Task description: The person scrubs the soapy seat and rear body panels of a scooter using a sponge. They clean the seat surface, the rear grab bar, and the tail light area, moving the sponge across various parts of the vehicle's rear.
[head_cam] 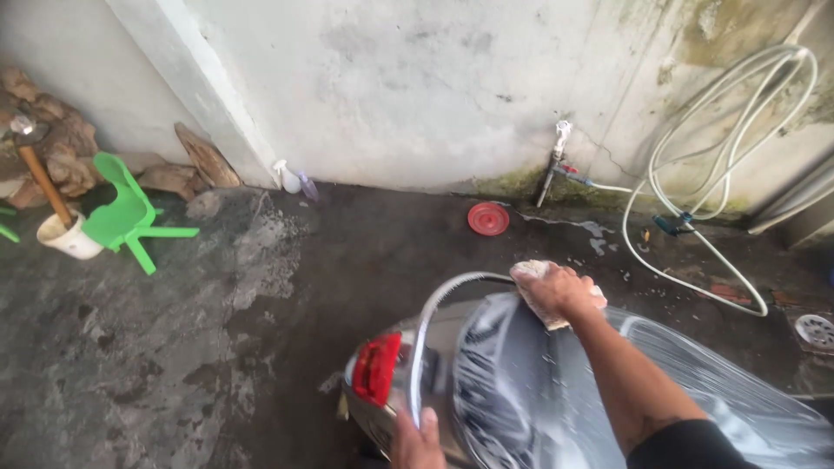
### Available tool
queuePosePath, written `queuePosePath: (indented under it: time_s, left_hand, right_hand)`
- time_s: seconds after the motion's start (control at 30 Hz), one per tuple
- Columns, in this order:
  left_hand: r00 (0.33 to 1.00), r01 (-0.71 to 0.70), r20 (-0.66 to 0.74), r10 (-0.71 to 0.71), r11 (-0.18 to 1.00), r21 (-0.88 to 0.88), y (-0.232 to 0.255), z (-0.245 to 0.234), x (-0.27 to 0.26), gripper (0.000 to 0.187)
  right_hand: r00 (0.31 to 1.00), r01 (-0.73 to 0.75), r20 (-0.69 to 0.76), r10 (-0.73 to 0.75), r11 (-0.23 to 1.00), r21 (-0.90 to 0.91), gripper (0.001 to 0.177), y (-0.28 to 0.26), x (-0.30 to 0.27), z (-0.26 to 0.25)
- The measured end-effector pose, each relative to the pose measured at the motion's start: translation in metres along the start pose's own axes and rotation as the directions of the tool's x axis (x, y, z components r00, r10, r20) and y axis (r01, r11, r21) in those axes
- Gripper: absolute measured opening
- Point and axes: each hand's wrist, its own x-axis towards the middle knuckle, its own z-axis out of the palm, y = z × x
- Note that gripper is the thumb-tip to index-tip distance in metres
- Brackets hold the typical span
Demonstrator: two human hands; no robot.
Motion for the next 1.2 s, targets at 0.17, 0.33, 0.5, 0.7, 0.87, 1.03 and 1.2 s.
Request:
queuePosePath:
  time_s: [0.17, 0.33, 0.5, 0.7, 0.87, 1.03, 1.2]
  left_hand:
    - [0.961, 0.203, -0.171, -0.217, 0.974, -0.097, 0.024, 0.022, 0.005, 0.038]
    - [0.963, 0.264, -0.019, -0.269, 0.955, -0.132, 0.018, 0.022, 0.002, 0.042]
    - [0.808, 0.469, 0.475, -0.350, 0.869, -0.158, 0.041, -0.026, 0.028, 0.046]
    - [0.790, 0.612, 0.453, -0.413, 0.492, -0.619, -0.028, -0.065, 0.107, 0.043]
    - [0.815, 0.579, 0.422, -0.398, 0.589, -0.564, -0.066, -0.091, 0.056, 0.055]
    - [0.868, 0.491, 0.435, -0.241, 0.557, -0.670, 0.005, -0.075, -0.022, 0.041]
    - [0.686, 0.723, 0.703, -0.186, 0.284, -0.630, -0.003, -0.023, -0.063, 0.052]
  right_hand:
    - [0.972, -0.013, 0.232, -0.040, 0.975, 0.222, 0.079, -0.064, 0.006, -0.005]
    - [0.940, 0.114, 0.336, -0.067, 0.986, -0.122, 0.062, -0.128, 0.005, 0.008]
    - [0.900, 0.332, 0.417, -0.127, 0.820, -0.466, 0.050, -0.184, -0.068, 0.020]
    - [0.925, 0.350, 0.102, -0.366, 0.718, -0.602, 0.049, -0.142, -0.150, 0.113]
    - [0.534, 0.622, -0.469, -0.703, 0.703, -0.344, 0.039, -0.067, -0.215, 0.185]
    - [0.228, 0.750, -0.580, -0.782, 0.521, -0.408, 0.021, 0.020, -0.233, 0.201]
    - [0.213, 0.715, -0.607, -0.766, 0.546, -0.438, 0.017, 0.114, -0.227, 0.253]
